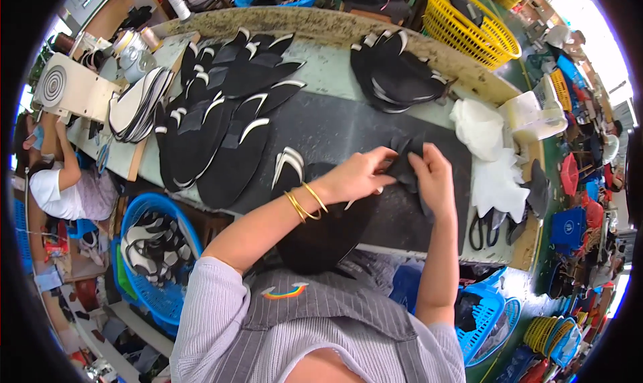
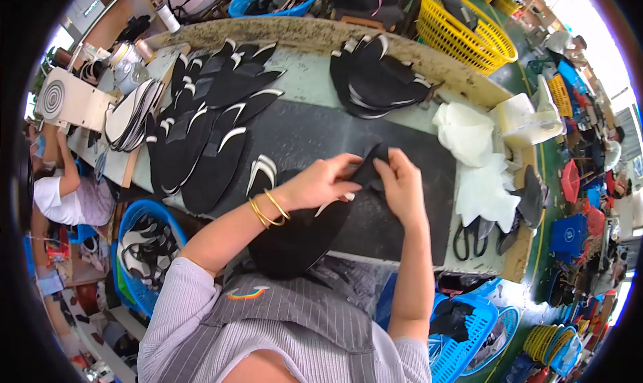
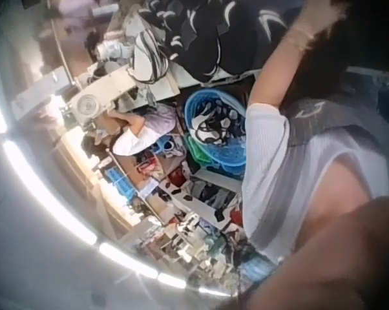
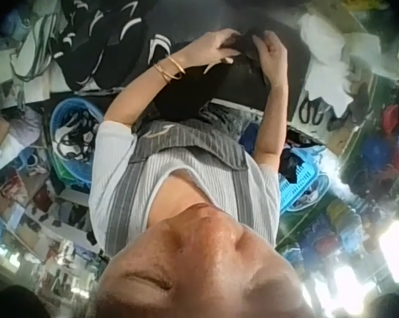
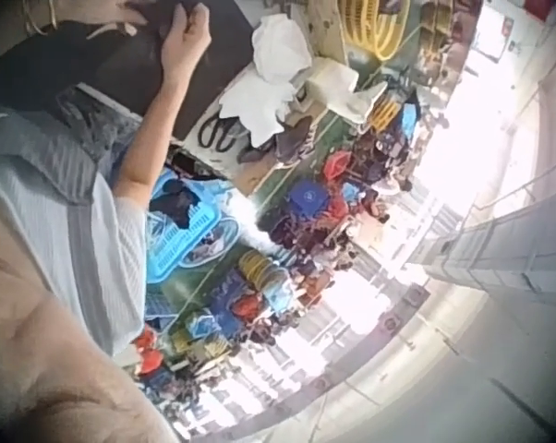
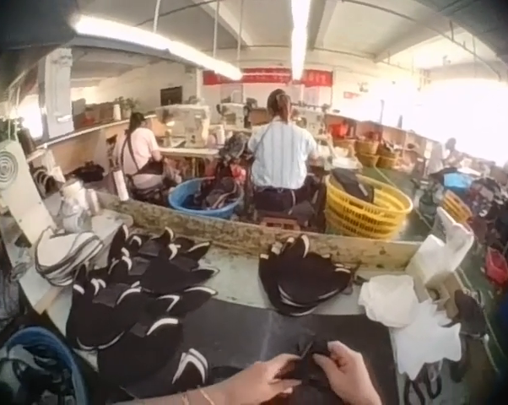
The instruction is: Preparing shoe uppers by attaching decorative white stripes to the black fabric components using an applicator tool.
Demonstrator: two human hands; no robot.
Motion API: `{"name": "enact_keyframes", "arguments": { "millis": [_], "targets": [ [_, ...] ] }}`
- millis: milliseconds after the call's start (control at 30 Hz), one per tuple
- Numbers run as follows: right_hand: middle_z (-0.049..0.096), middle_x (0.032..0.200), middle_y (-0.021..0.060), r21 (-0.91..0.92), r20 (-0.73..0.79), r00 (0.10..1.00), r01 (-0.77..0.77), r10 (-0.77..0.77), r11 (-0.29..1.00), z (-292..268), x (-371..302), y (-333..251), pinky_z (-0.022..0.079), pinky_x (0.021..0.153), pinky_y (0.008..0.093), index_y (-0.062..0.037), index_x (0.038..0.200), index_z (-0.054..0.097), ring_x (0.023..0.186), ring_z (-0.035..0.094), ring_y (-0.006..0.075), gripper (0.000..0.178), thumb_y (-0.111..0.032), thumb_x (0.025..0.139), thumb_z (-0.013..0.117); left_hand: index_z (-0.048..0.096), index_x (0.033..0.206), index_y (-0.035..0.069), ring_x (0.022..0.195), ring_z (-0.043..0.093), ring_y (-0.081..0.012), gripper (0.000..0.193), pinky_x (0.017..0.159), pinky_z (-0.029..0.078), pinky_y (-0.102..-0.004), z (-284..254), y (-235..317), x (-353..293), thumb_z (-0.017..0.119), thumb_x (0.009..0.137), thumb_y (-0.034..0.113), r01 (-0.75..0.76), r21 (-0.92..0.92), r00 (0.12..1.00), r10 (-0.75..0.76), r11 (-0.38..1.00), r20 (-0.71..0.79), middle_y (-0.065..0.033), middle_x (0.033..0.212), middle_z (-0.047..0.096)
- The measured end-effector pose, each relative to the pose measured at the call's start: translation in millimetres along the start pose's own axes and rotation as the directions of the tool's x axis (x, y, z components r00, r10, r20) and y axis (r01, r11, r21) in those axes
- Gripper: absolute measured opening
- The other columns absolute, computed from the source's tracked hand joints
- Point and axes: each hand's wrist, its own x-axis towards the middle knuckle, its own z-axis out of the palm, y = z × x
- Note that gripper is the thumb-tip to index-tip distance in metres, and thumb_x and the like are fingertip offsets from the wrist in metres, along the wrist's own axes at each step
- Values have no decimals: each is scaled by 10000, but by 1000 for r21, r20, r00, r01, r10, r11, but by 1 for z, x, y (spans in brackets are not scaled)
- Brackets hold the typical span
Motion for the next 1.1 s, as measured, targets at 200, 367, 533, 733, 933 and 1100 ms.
{"name": "enact_keyframes", "arguments": {
  "millis": [200,367,533,733,933,1100],
  "targets": [
    [507,704,-46,267,113,992,-83,54,960,8,30,28,370,576,191,17,947,572,675,439,3,74,-18,884,590,583,1051,16,1070,620,-246,157,858,540,-343,-40,-18,-40,522,965,132,-16,-688,959,-184,725,-215,-144,1119,636],
    [566,704,86,-121,109,992,-53,66,991,37,15,-12,435,597,261,44,924,584,675,474,68,138,-68,861,635,463,1281,-7,1150,537,-188,416,966,467,-318,-20,-24,-43,610,918,131,-46,-321,952,-56,946,-302,-115,1275,529],
    [559,693,70,116,167,986,-18,-1,993,52,-3,-35,413,594,234,25,974,589,658,470,58,138,-67,878,626,600,979,9,629,555,-61,142,584,561,-254,-20,-1,-52,586,928,141,-138,-646,848,-247,750,-468,13,741,558],
    [620,867,105,-592,-301,944,-73,-136,802,28,-3,-10,486,705,337,-2,1089,584,800,595,246,333,-207,847,687,627,1072,-10,728,645,-115,184,678,559,-261,-39,-18,-92,572,898,12,-118,194,566,227,974,-793,-92,916,653],
    [627,861,32,311,473,819,-500,325,808,79,-92,-50,481,709,232,23,1064,595,800,544,58,191,-127,956,550,650,1028,-7,1106,588,-309,404,920,504,-355,15,-17,-140,767,732,243,-319,670,818,552,671,-162,-140,1143,629],
    [604,720,29,164,558,743,-534,368,829,71,-99,-33,453,572,226,28,989,619,652,543,55,162,-118,936,573,595,1134,24,920,601,-163,465,640,519,-239,-3,-27,-146,794,757,208,48,-18,839,-50,999,-541,-96,1085,634]
  ]
}}
